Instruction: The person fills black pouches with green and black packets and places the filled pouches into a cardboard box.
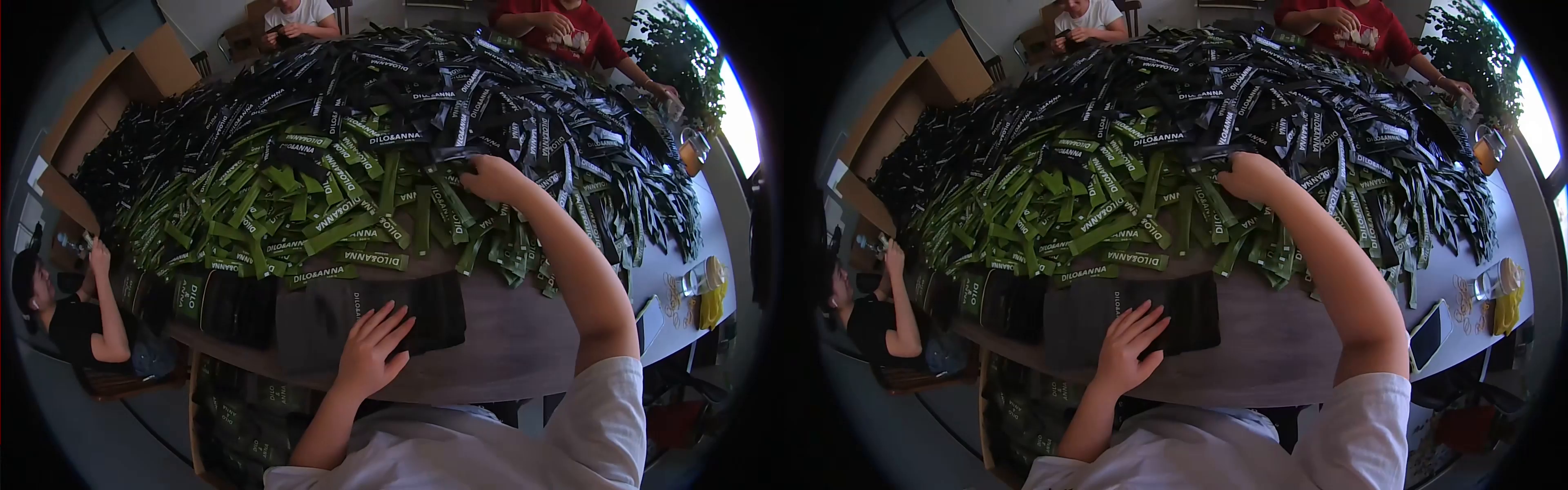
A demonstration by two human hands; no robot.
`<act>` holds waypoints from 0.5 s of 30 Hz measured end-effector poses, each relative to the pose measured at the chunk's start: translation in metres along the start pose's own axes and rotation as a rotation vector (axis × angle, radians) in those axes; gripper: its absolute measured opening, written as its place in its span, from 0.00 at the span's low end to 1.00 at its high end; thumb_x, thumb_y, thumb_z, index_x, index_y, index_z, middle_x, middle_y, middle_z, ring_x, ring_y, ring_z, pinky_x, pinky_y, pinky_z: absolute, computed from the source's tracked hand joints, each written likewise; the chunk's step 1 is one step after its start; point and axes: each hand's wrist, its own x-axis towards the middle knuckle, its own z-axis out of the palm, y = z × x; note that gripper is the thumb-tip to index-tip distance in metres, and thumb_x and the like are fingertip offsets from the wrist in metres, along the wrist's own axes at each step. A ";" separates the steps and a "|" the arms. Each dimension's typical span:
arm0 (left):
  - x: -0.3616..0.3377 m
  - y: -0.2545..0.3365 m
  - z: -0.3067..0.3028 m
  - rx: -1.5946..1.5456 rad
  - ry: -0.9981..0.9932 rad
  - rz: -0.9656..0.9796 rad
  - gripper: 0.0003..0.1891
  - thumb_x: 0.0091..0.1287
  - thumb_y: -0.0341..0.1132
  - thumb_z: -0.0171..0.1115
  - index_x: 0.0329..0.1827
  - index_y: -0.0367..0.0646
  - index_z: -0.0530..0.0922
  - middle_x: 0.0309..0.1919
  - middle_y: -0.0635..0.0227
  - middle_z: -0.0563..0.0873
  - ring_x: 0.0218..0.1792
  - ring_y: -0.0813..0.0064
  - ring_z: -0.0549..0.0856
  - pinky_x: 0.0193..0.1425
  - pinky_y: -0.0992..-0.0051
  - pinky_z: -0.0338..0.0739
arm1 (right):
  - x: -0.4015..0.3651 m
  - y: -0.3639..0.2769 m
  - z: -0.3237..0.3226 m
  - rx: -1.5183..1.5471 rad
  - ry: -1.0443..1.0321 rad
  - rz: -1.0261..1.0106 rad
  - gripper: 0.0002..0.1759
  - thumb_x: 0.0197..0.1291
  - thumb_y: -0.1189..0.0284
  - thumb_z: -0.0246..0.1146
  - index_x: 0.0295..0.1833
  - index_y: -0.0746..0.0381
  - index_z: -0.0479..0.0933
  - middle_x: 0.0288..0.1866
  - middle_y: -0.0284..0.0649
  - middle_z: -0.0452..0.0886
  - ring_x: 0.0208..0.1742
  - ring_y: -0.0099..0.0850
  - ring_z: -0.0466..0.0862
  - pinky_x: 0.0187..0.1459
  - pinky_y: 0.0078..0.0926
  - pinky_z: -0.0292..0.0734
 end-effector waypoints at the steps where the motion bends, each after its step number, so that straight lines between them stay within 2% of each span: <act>1: 0.000 0.001 0.000 -0.015 0.008 -0.005 0.24 0.45 0.32 0.61 0.50 0.45 0.76 0.55 0.65 0.74 0.61 0.65 0.68 0.62 0.62 0.61 | -0.014 -0.008 -0.009 0.004 0.007 0.003 0.27 0.51 0.55 0.56 0.42 0.70 0.74 0.35 0.52 0.79 0.40 0.40 0.81 0.38 0.34 0.76; 3: -0.001 0.001 -0.001 -0.011 -0.006 0.006 0.24 0.46 0.32 0.61 0.50 0.45 0.76 0.55 0.65 0.74 0.61 0.65 0.68 0.62 0.62 0.61 | -0.060 -0.034 -0.037 0.507 0.047 0.326 0.26 0.59 0.53 0.50 0.38 0.69 0.74 0.26 0.45 0.78 0.31 0.31 0.80 0.31 0.27 0.75; 5: -0.002 0.002 0.000 -0.018 -0.018 0.012 0.23 0.46 0.31 0.61 0.50 0.45 0.76 0.55 0.65 0.74 0.61 0.65 0.68 0.62 0.62 0.61 | -0.108 -0.032 -0.039 0.869 0.216 0.192 0.25 0.64 0.54 0.44 0.36 0.67 0.73 0.19 0.36 0.71 0.22 0.23 0.73 0.25 0.21 0.72; 7: -0.001 0.003 -0.001 0.004 -0.015 0.009 0.24 0.45 0.30 0.62 0.50 0.45 0.76 0.54 0.66 0.75 0.60 0.66 0.69 0.62 0.63 0.62 | -0.169 -0.042 -0.028 1.064 0.578 0.009 0.20 0.66 0.59 0.42 0.39 0.64 0.69 0.19 0.33 0.68 0.20 0.22 0.68 0.24 0.22 0.71; 8: -0.001 0.002 0.000 0.003 -0.003 0.011 0.24 0.45 0.30 0.62 0.50 0.45 0.76 0.54 0.66 0.75 0.60 0.66 0.69 0.62 0.63 0.62 | -0.193 -0.031 -0.004 1.334 0.741 -0.250 0.17 0.67 0.60 0.41 0.44 0.64 0.66 0.21 0.35 0.69 0.21 0.23 0.69 0.26 0.23 0.72; 9: -0.002 0.000 0.001 0.012 -0.004 0.027 0.24 0.45 0.30 0.63 0.51 0.46 0.76 0.55 0.67 0.75 0.60 0.66 0.69 0.62 0.63 0.62 | -0.216 -0.028 0.008 1.297 0.839 -0.491 0.14 0.67 0.63 0.41 0.45 0.63 0.64 0.24 0.36 0.70 0.23 0.24 0.70 0.29 0.26 0.73; 11: -0.002 -0.001 0.001 0.022 0.011 0.045 0.25 0.46 0.31 0.63 0.52 0.47 0.75 0.55 0.68 0.74 0.60 0.67 0.69 0.61 0.63 0.62 | -0.243 -0.038 0.047 0.973 1.051 -0.308 0.12 0.66 0.65 0.42 0.45 0.63 0.63 0.22 0.37 0.70 0.23 0.25 0.72 0.32 0.29 0.75; 13: -0.002 0.002 0.001 0.036 0.006 0.035 0.24 0.45 0.31 0.64 0.51 0.48 0.76 0.54 0.68 0.75 0.59 0.67 0.70 0.61 0.64 0.63 | -0.257 -0.037 0.072 0.759 0.752 0.150 0.11 0.66 0.67 0.43 0.47 0.63 0.62 0.20 0.39 0.71 0.24 0.28 0.74 0.31 0.30 0.76; 15: 0.001 0.002 0.001 0.041 0.023 0.039 0.24 0.44 0.30 0.63 0.49 0.47 0.76 0.53 0.68 0.76 0.59 0.66 0.70 0.61 0.64 0.64 | -0.281 -0.042 0.064 1.021 0.960 0.090 0.10 0.65 0.70 0.42 0.48 0.63 0.60 0.20 0.42 0.72 0.23 0.29 0.76 0.31 0.31 0.76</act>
